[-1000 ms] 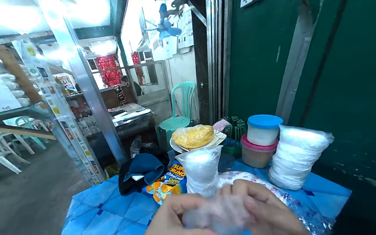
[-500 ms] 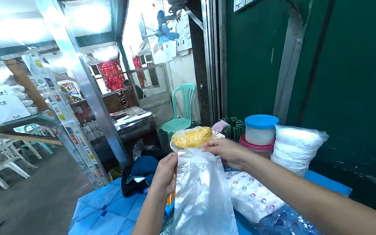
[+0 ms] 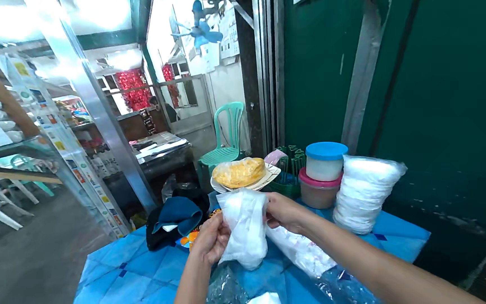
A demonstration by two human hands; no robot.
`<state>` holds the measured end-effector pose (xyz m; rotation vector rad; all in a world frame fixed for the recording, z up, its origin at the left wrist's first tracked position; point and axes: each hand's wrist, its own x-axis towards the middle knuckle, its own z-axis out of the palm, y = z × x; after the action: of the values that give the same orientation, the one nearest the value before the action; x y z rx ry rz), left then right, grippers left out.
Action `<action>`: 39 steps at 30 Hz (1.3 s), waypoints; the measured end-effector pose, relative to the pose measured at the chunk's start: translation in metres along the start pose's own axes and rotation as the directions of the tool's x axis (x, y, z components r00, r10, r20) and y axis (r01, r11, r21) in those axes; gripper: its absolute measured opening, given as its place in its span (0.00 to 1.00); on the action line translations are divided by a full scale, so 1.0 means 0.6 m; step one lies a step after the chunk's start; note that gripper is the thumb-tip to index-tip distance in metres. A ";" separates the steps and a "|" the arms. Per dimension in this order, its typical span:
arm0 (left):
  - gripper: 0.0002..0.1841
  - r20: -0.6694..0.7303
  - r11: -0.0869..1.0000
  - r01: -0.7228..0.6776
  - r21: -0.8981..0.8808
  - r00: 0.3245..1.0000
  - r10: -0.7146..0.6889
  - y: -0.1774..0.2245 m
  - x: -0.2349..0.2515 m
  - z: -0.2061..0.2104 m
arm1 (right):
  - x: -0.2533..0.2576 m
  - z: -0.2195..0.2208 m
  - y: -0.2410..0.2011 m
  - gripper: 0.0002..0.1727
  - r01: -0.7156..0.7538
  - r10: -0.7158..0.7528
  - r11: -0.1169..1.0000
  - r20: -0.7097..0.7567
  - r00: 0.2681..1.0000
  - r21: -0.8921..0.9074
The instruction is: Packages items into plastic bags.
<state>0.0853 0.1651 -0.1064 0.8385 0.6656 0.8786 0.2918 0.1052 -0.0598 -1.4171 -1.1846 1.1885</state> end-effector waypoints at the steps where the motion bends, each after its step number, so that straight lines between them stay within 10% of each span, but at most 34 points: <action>1: 0.15 0.003 0.999 0.017 -0.038 1.000 -0.017 -0.001 -0.005 -0.001 | -0.002 0.004 0.004 0.08 -0.001 0.001 1.000 -0.017 1.000 -0.007; 12: 0.13 0.043 0.991 -0.126 -0.041 0.991 0.128 -0.035 -0.023 -0.018 | -0.006 0.033 0.070 0.08 0.323 -0.369 0.927 -0.318 0.873 -0.190; 17: 0.33 0.118 0.902 -0.319 0.290 0.948 0.297 -0.010 -0.063 0.008 | -0.022 0.065 0.079 0.26 0.534 -0.550 0.829 -0.414 0.725 -0.166; 24: 0.26 0.098 0.680 -0.395 0.618 0.897 0.431 -0.006 -0.057 -0.001 | 0.012 0.097 0.142 0.52 0.514 -0.622 0.781 -0.356 0.697 -0.356; 28: 0.48 0.231 0.601 -0.488 0.633 0.860 0.456 0.020 -0.047 0.027 | 0.013 0.103 0.177 0.53 0.536 -0.700 0.708 -0.358 0.618 -0.459; 32: 0.45 0.242 0.509 -0.527 0.681 0.818 0.522 -0.002 -0.021 0.060 | 0.002 0.102 0.183 0.50 0.523 -0.729 0.666 -0.316 0.608 -0.532; 36: 0.48 0.166 0.579 -0.461 0.672 0.856 0.489 -0.044 -0.001 0.046 | -0.015 0.067 0.175 0.46 0.518 -0.595 0.787 -0.192 0.780 -0.335; 39: 0.50 0.160 0.579 -0.467 0.668 0.850 0.501 -0.055 0.003 0.038 | -0.011 0.067 0.157 0.34 0.647 -0.611 0.761 -0.274 0.743 0.058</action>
<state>0.1169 0.1464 -0.1228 1.7555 0.8364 1.1645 0.2624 0.0896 -0.1568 -0.8869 -1.2323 0.5855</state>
